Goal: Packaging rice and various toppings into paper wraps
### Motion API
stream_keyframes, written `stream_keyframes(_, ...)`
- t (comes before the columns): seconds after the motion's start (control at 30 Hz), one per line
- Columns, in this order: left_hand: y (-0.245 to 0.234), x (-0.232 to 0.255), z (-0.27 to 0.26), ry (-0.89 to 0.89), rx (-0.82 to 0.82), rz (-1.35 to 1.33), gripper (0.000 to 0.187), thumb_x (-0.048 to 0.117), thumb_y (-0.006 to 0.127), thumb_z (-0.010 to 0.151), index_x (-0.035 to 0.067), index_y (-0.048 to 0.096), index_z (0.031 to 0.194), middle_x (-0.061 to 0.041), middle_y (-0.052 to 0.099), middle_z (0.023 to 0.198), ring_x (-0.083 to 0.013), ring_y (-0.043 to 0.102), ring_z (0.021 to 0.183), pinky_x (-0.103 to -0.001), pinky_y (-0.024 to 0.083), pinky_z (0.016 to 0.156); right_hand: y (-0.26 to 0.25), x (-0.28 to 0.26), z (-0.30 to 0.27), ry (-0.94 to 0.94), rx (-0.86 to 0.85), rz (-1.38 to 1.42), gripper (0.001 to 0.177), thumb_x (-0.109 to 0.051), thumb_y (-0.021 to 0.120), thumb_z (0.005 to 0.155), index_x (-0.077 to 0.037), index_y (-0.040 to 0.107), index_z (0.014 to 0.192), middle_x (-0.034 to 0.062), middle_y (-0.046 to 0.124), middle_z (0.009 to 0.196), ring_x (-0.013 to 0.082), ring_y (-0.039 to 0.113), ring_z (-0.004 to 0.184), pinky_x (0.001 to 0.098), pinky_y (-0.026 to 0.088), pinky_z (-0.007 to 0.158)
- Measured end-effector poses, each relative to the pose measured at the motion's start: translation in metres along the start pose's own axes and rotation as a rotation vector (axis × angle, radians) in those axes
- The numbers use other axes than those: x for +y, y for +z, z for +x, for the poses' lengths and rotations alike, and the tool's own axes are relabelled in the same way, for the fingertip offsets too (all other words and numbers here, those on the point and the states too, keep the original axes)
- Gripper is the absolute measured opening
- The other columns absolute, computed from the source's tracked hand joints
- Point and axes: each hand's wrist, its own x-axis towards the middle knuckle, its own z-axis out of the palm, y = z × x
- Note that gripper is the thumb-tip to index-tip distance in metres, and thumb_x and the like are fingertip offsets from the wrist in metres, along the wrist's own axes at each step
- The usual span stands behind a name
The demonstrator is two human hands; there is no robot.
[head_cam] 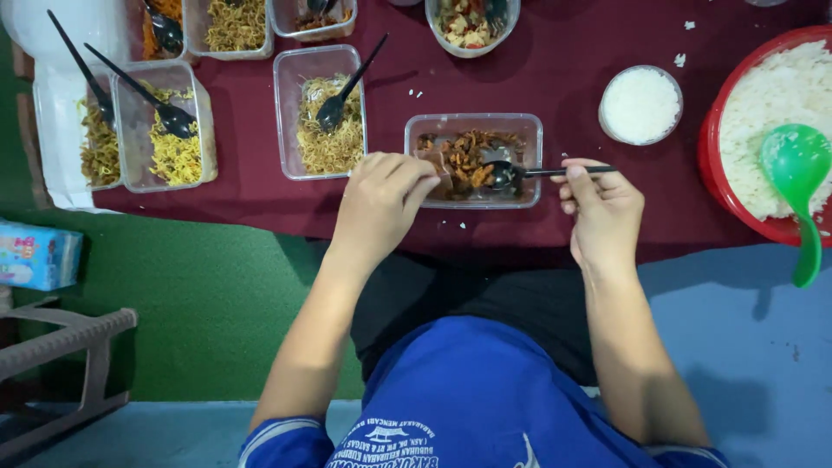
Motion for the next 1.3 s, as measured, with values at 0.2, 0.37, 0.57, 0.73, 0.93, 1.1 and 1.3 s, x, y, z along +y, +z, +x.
stream_keyframes(0.2, 0.007, 0.001, -0.004, -0.006, -0.008, 0.023, 0.007, 0.019, 0.076, 0.095, 0.017, 0.072, 0.101, -0.002, 0.069, 0.092, -0.0252, 0.071, 0.092, -0.043, 0.051, 0.097, -0.007, 0.004, 0.007, -0.022, 0.045, 0.045, 0.011, 0.002, 0.063, 0.102, 0.005, 0.072, 0.109, 0.0163, 0.073, 0.087, 0.0034, 0.058, 0.065, 0.0108, 0.049, 0.052)
stream_keyframes(0.37, 0.008, 0.001, -0.002, -0.020, -0.003, -0.021, 0.007, 0.018, 0.077, 0.094, 0.018, 0.073, 0.101, -0.002, 0.070, 0.090, -0.0260, 0.071, 0.090, -0.043, 0.053, 0.094, -0.006, 0.000, 0.006, -0.006, 0.067, 0.064, 0.011, 0.001, 0.063, 0.103, 0.004, 0.072, 0.108, 0.0162, 0.073, 0.087, 0.0045, 0.059, 0.065, 0.0109, 0.049, 0.052)
stream_keyframes(0.57, 0.012, -0.004, -0.006, -0.028, -0.011, -0.007, 0.009, 0.021, 0.077, 0.094, 0.020, 0.073, 0.101, 0.000, 0.070, 0.092, -0.0253, 0.071, 0.094, -0.045, 0.051, 0.097, -0.007, -0.002, 0.004, 0.082, 0.061, 0.100, 0.010, -0.003, 0.063, 0.103, 0.001, 0.071, 0.107, 0.0130, 0.073, 0.085, 0.0035, 0.060, 0.064, 0.0088, 0.048, 0.052)
stream_keyframes(0.73, 0.015, -0.006, -0.007, -0.038, 0.004, 0.024, 0.008, 0.024, 0.075, 0.096, 0.021, 0.072, 0.103, -0.001, 0.069, 0.093, -0.0257, 0.070, 0.096, -0.046, 0.051, 0.098, -0.003, -0.022, 0.001, 0.105, 0.055, 0.126, 0.010, -0.006, 0.063, 0.104, 0.000, 0.071, 0.108, 0.0127, 0.073, 0.085, 0.0039, 0.060, 0.064, 0.0088, 0.047, 0.052)
stream_keyframes(0.93, 0.025, -0.006, -0.004, 0.054, 0.098, 0.050, 0.007, 0.025, 0.075, 0.098, 0.019, 0.072, 0.099, 0.000, 0.069, 0.102, -0.0241, 0.067, 0.101, -0.044, 0.048, 0.101, 0.014, -0.060, -0.009, -0.130, 0.015, 0.074, 0.010, -0.003, 0.064, 0.107, 0.005, 0.070, 0.110, 0.0170, 0.072, 0.087, 0.0071, 0.062, 0.066, 0.0141, 0.050, 0.053)
stream_keyframes(1.1, 0.036, -0.009, -0.008, 0.073, 0.124, 0.064, 0.011, 0.027, 0.074, 0.098, 0.017, 0.071, 0.100, -0.002, 0.069, 0.102, -0.0253, 0.068, 0.101, -0.045, 0.049, 0.101, 0.038, -0.101, -0.030, -0.452, -0.094, -0.265, 0.007, 0.013, 0.073, 0.100, 0.012, 0.075, 0.107, 0.0204, 0.070, 0.079, 0.0173, 0.065, 0.065, 0.0242, 0.055, 0.054)
stream_keyframes(1.3, 0.033, -0.011, -0.010, 0.056, 0.100, 0.069, 0.021, 0.019, 0.086, 0.086, 0.014, 0.070, 0.099, -0.003, 0.070, 0.100, -0.0267, 0.069, 0.101, -0.048, 0.048, 0.102, 0.040, -0.105, -0.032, -0.827, -0.245, -0.365, 0.006, -0.001, 0.078, 0.099, 0.004, 0.080, 0.098, 0.0162, 0.073, 0.081, 0.0312, 0.071, 0.070, 0.0393, 0.057, 0.065)
